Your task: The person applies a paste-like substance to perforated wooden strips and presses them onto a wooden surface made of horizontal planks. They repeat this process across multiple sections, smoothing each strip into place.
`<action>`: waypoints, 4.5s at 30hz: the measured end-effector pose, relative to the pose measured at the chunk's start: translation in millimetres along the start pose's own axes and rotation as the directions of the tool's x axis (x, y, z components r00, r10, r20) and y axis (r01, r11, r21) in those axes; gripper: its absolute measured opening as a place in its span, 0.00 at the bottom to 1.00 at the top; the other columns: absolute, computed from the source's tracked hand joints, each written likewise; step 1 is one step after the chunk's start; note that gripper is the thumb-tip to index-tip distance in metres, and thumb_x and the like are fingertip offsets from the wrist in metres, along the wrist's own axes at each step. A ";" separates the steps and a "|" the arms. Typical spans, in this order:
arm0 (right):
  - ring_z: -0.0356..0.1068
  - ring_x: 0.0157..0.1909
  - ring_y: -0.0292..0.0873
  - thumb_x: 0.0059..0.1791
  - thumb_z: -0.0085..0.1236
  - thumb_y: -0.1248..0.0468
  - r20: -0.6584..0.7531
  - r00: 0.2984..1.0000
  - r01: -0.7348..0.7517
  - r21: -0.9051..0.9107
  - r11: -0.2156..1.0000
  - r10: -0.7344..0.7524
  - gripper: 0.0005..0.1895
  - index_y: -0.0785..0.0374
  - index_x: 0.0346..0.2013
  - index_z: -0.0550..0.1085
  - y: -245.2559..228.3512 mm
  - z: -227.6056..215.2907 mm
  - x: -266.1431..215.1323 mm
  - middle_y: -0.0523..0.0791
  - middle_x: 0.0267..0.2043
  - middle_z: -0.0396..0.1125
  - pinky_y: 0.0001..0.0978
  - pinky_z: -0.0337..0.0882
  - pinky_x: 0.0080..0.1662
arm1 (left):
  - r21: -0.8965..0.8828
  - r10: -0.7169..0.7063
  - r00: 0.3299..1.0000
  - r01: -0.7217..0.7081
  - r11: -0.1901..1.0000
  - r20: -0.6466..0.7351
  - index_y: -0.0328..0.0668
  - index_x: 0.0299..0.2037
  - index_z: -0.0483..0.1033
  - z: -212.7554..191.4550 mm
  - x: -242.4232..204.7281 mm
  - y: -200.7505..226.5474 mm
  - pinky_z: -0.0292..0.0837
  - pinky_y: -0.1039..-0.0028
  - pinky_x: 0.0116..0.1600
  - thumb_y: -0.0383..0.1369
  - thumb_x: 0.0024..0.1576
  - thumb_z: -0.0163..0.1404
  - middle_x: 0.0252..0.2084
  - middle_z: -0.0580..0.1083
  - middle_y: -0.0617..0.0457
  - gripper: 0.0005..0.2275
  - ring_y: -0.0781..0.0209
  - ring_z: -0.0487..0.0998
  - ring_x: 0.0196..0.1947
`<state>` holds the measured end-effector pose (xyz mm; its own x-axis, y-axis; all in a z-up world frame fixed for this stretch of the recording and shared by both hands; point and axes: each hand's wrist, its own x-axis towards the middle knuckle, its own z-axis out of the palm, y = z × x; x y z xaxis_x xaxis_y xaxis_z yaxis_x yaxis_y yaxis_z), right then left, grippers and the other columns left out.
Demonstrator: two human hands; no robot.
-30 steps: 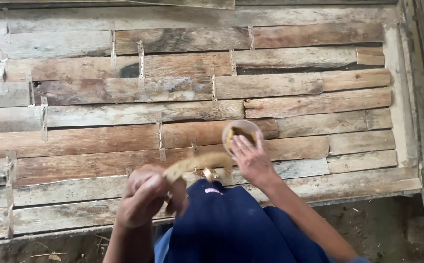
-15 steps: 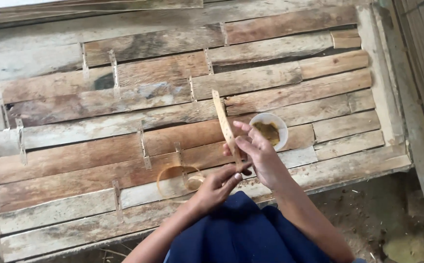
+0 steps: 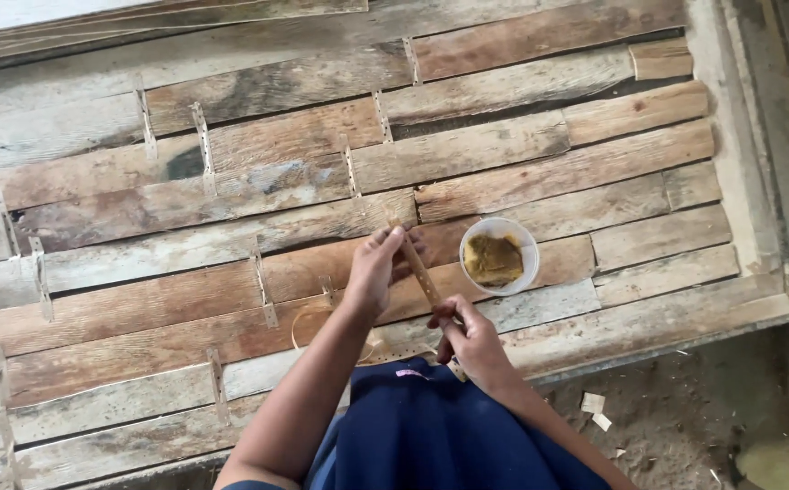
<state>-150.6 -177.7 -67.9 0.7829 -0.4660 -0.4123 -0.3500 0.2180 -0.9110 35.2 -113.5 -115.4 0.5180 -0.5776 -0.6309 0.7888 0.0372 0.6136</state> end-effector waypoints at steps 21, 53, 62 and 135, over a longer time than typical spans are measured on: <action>0.75 0.21 0.46 0.55 0.48 0.71 -0.229 0.966 -0.134 -0.044 0.990 0.120 0.14 0.67 0.53 0.77 11.4 15.6 81.0 0.52 0.36 0.75 0.37 0.79 0.26 | 0.928 0.736 0.594 -0.350 -0.126 0.324 0.61 0.35 0.78 -4.9 144.9 36.2 0.65 0.65 0.51 0.43 0.53 0.60 0.39 0.70 0.64 0.06 0.58 0.69 0.45; 0.75 0.18 0.45 0.55 0.47 0.67 -0.202 0.967 -0.173 -0.063 0.983 0.157 0.13 0.64 0.50 0.78 23.3 16.6 92.7 0.51 0.25 0.73 0.34 0.75 0.23 | 0.895 0.534 0.730 -0.253 -0.368 0.426 0.66 0.70 0.65 -8.8 104.4 8.9 0.22 0.30 0.71 0.48 0.66 0.43 0.76 0.56 0.72 0.21 0.42 0.39 0.78; 0.78 0.31 0.44 0.52 0.50 0.70 -0.235 0.961 -0.197 -0.230 0.953 0.142 0.13 0.59 0.44 0.82 30.5 10.6 100.7 0.49 0.27 0.76 0.39 0.77 0.42 | 0.917 0.416 0.845 -0.190 -0.350 0.335 0.71 0.74 0.58 -5.6 104.7 9.9 0.18 0.26 0.70 0.53 0.64 0.44 0.78 0.47 0.77 0.26 0.42 0.29 0.78; 0.66 0.35 0.39 0.53 0.54 0.67 0.452 0.871 -0.306 0.190 0.933 0.193 0.16 0.63 0.56 0.69 1.6 -44.8 70.7 0.44 0.34 0.65 0.29 0.70 0.45 | 0.862 0.448 0.760 -0.505 -0.046 0.470 0.59 0.81 0.28 52.5 167.4 28.8 0.14 0.33 0.81 0.50 0.77 0.24 0.81 0.18 0.63 0.27 0.53 0.14 0.81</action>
<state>-118.8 -248.7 -98.8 0.8467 0.0242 -0.5316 -0.4681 0.5091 -0.7223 127.3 -252.0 -178.3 0.5921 -0.8056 0.0184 -0.5832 -0.4127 0.6997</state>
